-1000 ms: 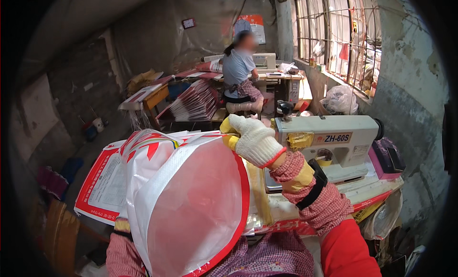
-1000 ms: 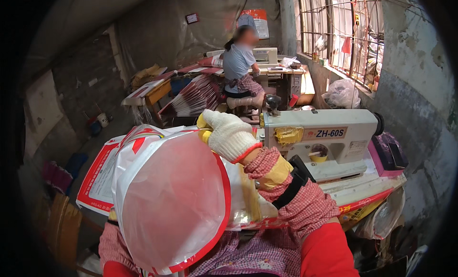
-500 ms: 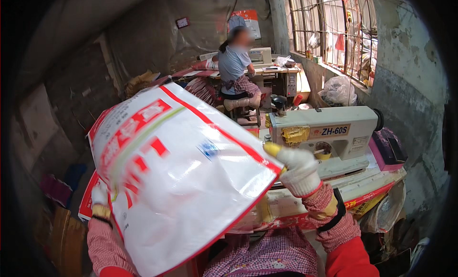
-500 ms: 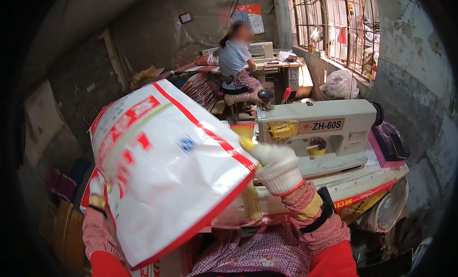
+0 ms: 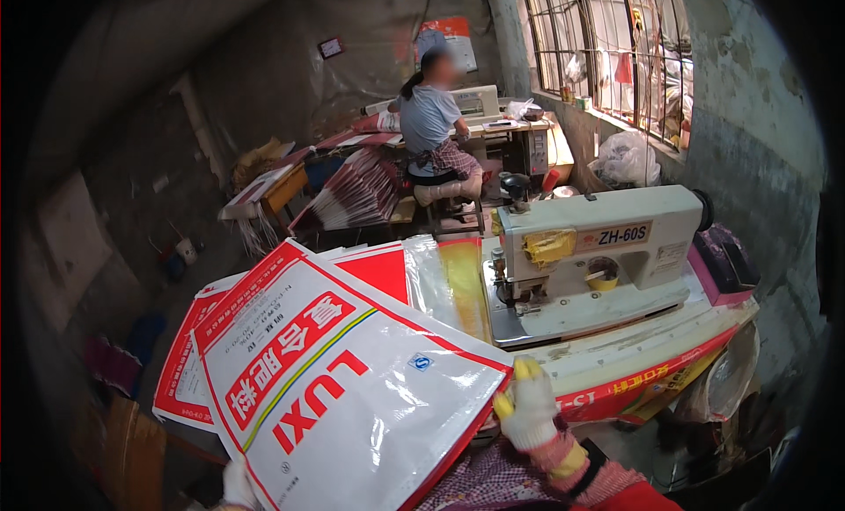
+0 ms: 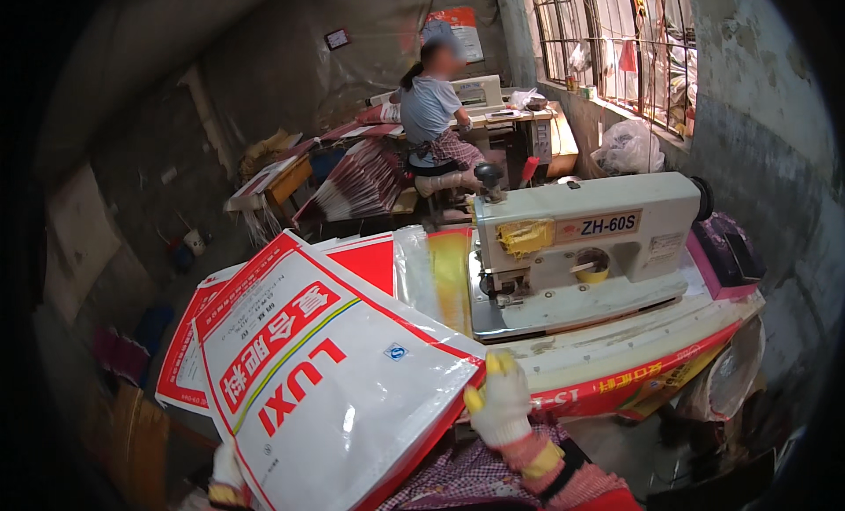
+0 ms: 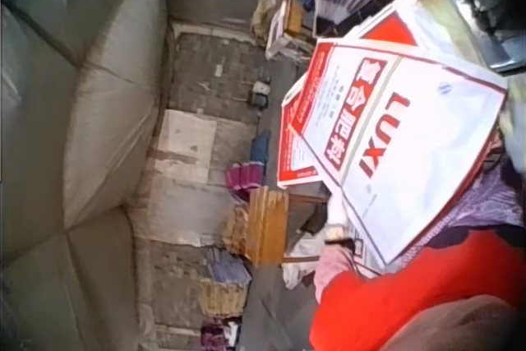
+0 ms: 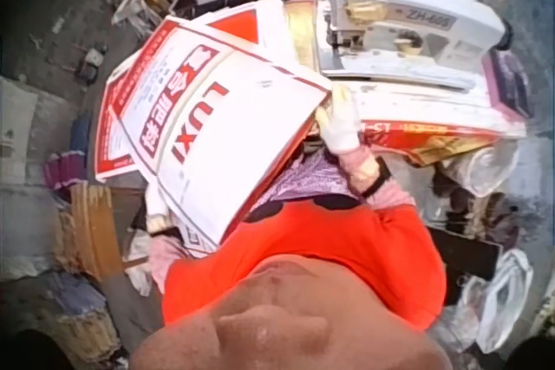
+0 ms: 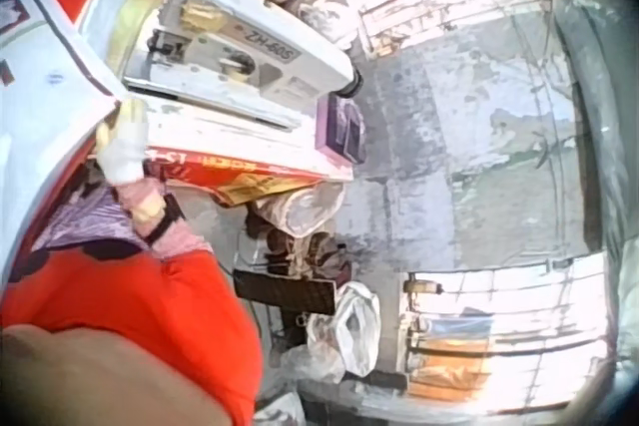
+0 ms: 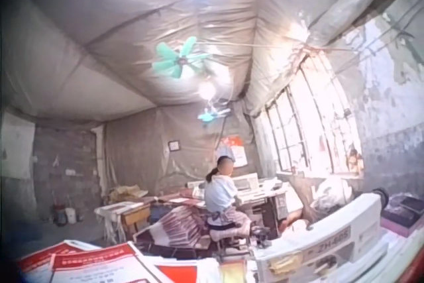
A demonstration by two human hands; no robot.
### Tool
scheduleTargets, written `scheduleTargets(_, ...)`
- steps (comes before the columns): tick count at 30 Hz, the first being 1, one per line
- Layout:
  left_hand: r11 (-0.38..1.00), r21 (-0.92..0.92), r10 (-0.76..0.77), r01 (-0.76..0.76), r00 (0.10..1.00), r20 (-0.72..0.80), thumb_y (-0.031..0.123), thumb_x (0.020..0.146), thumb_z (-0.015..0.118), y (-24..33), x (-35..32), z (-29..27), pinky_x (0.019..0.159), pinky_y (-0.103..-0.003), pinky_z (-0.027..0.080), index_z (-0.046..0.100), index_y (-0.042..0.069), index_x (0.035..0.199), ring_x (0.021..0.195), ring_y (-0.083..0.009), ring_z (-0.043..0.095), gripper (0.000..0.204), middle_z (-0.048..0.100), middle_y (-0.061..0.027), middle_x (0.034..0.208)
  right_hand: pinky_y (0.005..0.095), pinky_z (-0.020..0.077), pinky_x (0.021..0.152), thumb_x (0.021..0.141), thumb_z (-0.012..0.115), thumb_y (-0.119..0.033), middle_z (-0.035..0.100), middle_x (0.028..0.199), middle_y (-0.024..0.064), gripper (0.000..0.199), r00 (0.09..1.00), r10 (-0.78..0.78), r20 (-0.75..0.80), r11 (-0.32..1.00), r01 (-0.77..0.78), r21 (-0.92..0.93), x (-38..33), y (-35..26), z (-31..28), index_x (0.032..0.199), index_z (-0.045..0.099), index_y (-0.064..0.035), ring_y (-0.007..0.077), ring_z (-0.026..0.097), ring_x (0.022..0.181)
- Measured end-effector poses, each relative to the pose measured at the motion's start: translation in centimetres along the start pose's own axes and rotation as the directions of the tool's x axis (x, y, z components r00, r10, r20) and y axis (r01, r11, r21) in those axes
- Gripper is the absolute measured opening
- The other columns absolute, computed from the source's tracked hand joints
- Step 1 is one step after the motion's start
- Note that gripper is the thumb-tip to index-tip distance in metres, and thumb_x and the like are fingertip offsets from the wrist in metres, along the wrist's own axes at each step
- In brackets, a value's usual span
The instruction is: The recorder is using an industrial sewing machine to stitch and process large plastic fertilizer bags.
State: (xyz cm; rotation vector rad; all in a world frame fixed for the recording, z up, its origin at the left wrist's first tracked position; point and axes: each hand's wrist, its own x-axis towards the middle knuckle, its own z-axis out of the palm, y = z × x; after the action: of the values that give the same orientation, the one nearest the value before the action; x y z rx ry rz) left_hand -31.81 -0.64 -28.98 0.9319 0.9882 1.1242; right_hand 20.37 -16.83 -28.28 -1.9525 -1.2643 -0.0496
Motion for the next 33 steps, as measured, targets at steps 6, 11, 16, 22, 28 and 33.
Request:
scheduleTargets(6, 0.902, 0.430, -0.170, 0.051, 0.955, 0.245, 0.041, 0.096, 0.049, -0.8, -5.7, 13.7, 0.098, -0.041, 0.044, 0.045, 0.000, 0.135, 0.113, -0.0252, 0.057, 0.057, 0.058, -0.0140, 0.126, 0.0488, 0.0344, 0.105, 0.072, 0.075, -0.027, 0.039, 0.134, 0.0264, 0.080, 0.967, -0.091, 0.238, 0.982, 0.048, 0.180, -5.5, -5.3, 2.1, 0.133, 0.037, 0.0068, 0.0456, 0.040, 0.123)
scheduleTargets(11, 0.877, 0.479, -0.146, -0.038, 0.929, 0.341, 0.041, 0.097, 0.048, -1.2, -3.5, 16.4, 0.099, -0.041, 0.044, 0.044, 0.000, 0.135, 0.114, -0.0253, 0.056, 0.057, 0.057, -0.0141, 0.127, 0.0416, 0.0311, 0.109, 0.074, 0.075, -0.034, 0.034, 0.142, 0.0255, 0.091, 0.994, 0.105, 0.039, 0.800, -0.107, 0.590, -1.4, -4.2, 7.7, 0.141, 0.028, 0.0049, 0.0411, 0.034, 0.132)
scheduleTargets(16, 0.876, 0.480, -0.145, -0.044, 0.925, 0.350, 0.041, 0.097, 0.048, -1.8, -3.1, 16.2, 0.099, -0.040, 0.043, 0.043, -0.001, 0.136, 0.115, -0.0254, 0.055, 0.057, 0.056, -0.0142, 0.128, 0.0426, 0.0296, 0.110, 0.073, 0.074, -0.034, 0.034, 0.143, 0.0253, 0.089, 0.997, 0.078, -0.024, 0.965, -0.069, 0.255, -1.6, -3.4, 8.9, 0.140, 0.030, 0.0034, 0.0403, 0.034, 0.132)
scheduleTargets(22, 0.871, 0.490, -0.158, -0.037, 0.923, 0.352, 0.041, 0.097, 0.047, -2.4, -2.5, 15.6, 0.100, -0.040, 0.043, 0.042, -0.001, 0.137, 0.116, -0.0255, 0.055, 0.058, 0.055, -0.0143, 0.129, 0.0436, 0.0313, 0.109, 0.076, 0.070, -0.038, 0.043, 0.139, 0.0233, 0.072, 0.985, -0.134, 0.109, 0.976, 0.151, -0.158, 3.3, -4.2, 11.0, 0.135, 0.045, -0.0046, 0.0380, 0.041, 0.129)
scheduleTargets(28, 0.861, 0.508, -0.172, -0.016, 0.931, 0.322, 0.041, 0.098, 0.046, -2.5, -3.2, 14.6, 0.101, -0.040, 0.042, 0.040, -0.001, 0.137, 0.117, -0.0255, 0.054, 0.058, 0.054, -0.0144, 0.130, 0.0416, 0.0460, 0.096, 0.077, 0.069, -0.038, 0.058, 0.126, 0.0142, 0.054, 0.975, 0.140, 0.172, 0.985, -0.155, 0.078, 6.2, -5.8, 13.3, 0.123, 0.059, -0.0104, 0.0344, 0.055, 0.114)
scheduleTargets(33, 0.852, 0.523, -0.184, 0.010, 0.942, 0.282, 0.041, 0.098, 0.045, -2.4, -3.7, 14.3, 0.101, -0.040, 0.042, 0.039, -0.002, 0.138, 0.118, -0.0256, 0.053, 0.059, 0.054, -0.0145, 0.131, 0.0406, 0.0478, 0.093, 0.077, 0.068, -0.036, 0.059, 0.123, 0.0138, 0.051, 0.969, 0.034, 0.246, 0.999, -0.036, 0.002, 8.8, -7.4, 13.8, 0.121, 0.061, -0.0100, 0.0318, 0.057, 0.111)
